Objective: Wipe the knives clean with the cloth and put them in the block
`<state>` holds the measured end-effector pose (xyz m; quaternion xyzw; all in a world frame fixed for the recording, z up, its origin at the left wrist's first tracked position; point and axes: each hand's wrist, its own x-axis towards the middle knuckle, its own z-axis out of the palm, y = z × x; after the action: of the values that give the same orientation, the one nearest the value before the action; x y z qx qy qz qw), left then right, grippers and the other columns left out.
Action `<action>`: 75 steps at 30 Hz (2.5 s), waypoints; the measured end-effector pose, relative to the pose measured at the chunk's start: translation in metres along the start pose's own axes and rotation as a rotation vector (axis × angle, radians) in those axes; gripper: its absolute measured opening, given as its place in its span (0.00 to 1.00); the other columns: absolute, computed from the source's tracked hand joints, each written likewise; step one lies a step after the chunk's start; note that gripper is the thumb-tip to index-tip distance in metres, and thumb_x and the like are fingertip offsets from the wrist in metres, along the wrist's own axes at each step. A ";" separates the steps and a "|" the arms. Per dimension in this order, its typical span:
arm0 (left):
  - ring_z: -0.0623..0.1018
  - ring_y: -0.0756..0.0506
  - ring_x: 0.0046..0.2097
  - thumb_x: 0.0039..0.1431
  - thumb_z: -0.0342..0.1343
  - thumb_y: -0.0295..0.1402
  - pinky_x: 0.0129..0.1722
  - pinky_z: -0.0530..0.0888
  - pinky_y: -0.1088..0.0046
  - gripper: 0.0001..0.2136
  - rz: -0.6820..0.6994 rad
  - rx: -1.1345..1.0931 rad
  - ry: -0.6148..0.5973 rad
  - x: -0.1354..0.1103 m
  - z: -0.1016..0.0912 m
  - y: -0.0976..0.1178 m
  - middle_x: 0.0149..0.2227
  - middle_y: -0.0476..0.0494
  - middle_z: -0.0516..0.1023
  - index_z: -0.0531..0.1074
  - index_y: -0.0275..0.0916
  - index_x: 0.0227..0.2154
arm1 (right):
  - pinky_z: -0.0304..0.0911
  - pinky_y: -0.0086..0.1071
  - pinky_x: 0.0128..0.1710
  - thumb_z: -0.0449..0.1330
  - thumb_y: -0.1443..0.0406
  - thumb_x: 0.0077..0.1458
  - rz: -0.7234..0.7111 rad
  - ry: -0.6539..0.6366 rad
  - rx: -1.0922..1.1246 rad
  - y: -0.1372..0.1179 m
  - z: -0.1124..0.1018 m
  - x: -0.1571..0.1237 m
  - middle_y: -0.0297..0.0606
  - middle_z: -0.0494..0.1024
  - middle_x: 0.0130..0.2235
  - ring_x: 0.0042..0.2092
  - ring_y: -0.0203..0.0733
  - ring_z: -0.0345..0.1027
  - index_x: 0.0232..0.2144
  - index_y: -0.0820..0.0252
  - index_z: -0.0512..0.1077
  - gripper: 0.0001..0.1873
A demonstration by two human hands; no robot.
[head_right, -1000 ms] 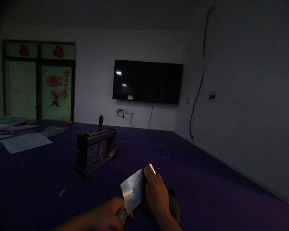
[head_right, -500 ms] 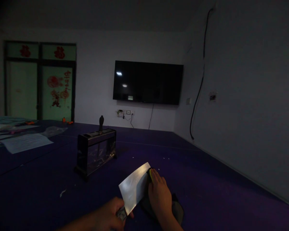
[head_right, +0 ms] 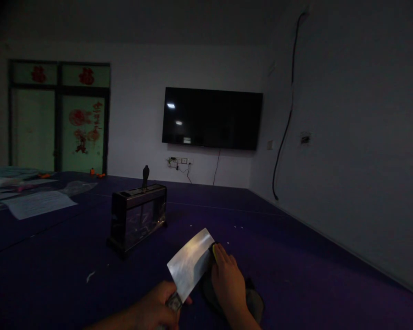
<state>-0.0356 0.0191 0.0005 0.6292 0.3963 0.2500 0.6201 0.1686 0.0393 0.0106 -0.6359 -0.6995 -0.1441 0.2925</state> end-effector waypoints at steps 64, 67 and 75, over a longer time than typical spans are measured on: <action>0.63 0.55 0.16 0.28 0.55 0.18 0.15 0.59 0.81 0.18 -0.077 0.093 0.013 -0.005 0.006 0.019 0.15 0.58 0.64 0.67 0.35 0.29 | 0.58 0.33 0.48 0.48 0.74 0.42 -0.263 -0.125 0.145 -0.016 -0.018 -0.003 0.32 0.68 0.51 0.47 0.40 0.63 0.47 0.54 0.68 0.28; 0.64 0.55 0.17 0.28 0.55 0.18 0.16 0.60 0.81 0.18 -0.066 0.137 -0.005 -0.005 0.004 0.019 0.15 0.57 0.65 0.68 0.35 0.29 | 0.57 0.32 0.49 0.47 0.75 0.44 -0.313 -0.101 0.176 -0.018 -0.018 -0.002 0.32 0.65 0.53 0.49 0.39 0.61 0.49 0.54 0.65 0.29; 0.62 0.56 0.19 0.27 0.61 0.23 0.16 0.58 0.82 0.20 -0.038 0.175 -0.083 -0.002 -0.001 0.015 0.18 0.56 0.65 0.69 0.35 0.30 | 0.57 0.34 0.48 0.45 0.72 0.52 -0.235 -0.017 0.116 -0.019 -0.019 0.001 0.32 0.60 0.56 0.51 0.40 0.58 0.53 0.55 0.60 0.25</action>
<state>-0.0354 0.0192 0.0156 0.6832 0.4022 0.1764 0.5834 0.1543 0.0266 0.0290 -0.5327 -0.7788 -0.1312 0.3041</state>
